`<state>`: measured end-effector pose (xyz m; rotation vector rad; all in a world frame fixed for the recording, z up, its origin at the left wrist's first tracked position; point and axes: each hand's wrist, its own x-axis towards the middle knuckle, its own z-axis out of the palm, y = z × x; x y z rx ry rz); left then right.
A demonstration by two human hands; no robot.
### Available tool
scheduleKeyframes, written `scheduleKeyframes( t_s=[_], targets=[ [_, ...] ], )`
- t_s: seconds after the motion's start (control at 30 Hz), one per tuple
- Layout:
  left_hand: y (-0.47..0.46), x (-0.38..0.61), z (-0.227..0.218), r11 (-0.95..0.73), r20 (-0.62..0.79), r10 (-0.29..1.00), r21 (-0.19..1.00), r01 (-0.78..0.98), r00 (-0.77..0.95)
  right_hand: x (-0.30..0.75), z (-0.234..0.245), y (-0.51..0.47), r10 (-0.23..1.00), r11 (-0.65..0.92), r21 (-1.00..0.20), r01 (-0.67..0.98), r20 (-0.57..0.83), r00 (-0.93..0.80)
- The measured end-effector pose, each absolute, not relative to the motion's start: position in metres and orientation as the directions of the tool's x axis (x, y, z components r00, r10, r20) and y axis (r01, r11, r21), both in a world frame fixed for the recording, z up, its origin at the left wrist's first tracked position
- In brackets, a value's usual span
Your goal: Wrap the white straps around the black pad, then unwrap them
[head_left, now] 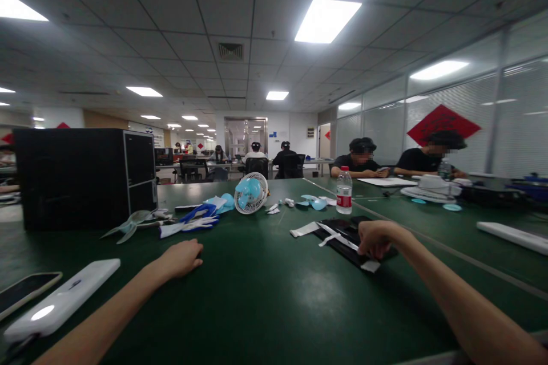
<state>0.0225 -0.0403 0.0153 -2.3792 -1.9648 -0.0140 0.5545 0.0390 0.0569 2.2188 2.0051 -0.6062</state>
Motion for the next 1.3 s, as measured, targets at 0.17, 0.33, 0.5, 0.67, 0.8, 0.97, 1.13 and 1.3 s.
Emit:
scheduleKeyframes(
  t_s=[0.17,0.33,0.5,0.67,0.8,0.97,1.13,1.3],
  targets=[
    [-0.037,0.02,0.012,-0.188,0.027,0.982,-0.021,0.982,0.188,0.55,0.061,0.037,0.898,-0.176,-0.152,0.973,-0.43,0.096],
    [-0.038,0.02,0.014,-0.198,0.026,0.98,-0.02,0.98,0.198,0.545,0.061,0.035,0.906,-0.18,-0.136,0.974,-0.408,0.111],
    [-0.041,0.023,0.016,-0.191,0.015,0.981,-0.043,0.981,0.192,0.544,0.061,0.034,0.92,-0.194,-0.122,0.973,-0.367,0.137],
    [-0.038,0.022,0.014,-0.188,0.032,0.981,-0.077,0.979,0.19,0.549,0.063,0.035,0.938,-0.124,-0.123,0.985,-0.337,0.076],
    [-0.041,0.024,0.017,-0.176,0.025,0.984,-0.052,0.983,0.177,0.561,0.067,0.038,0.959,0.016,-0.265,0.964,-0.27,-0.089],
    [-0.044,0.027,0.019,-0.171,0.012,0.985,-0.043,0.984,0.172,0.568,0.077,0.039,0.961,0.219,-0.474,0.853,-0.046,-0.272],
    [-0.042,0.027,0.017,-0.177,0.02,0.984,-0.049,0.983,0.178,0.538,0.086,0.054,0.946,0.28,-0.289,0.916,0.246,-0.211],
    [-0.039,0.027,0.016,-0.179,0.023,0.983,-0.058,0.982,0.18,0.483,0.09,0.083,0.874,0.147,0.096,0.985,0.453,-0.174]
  ],
)
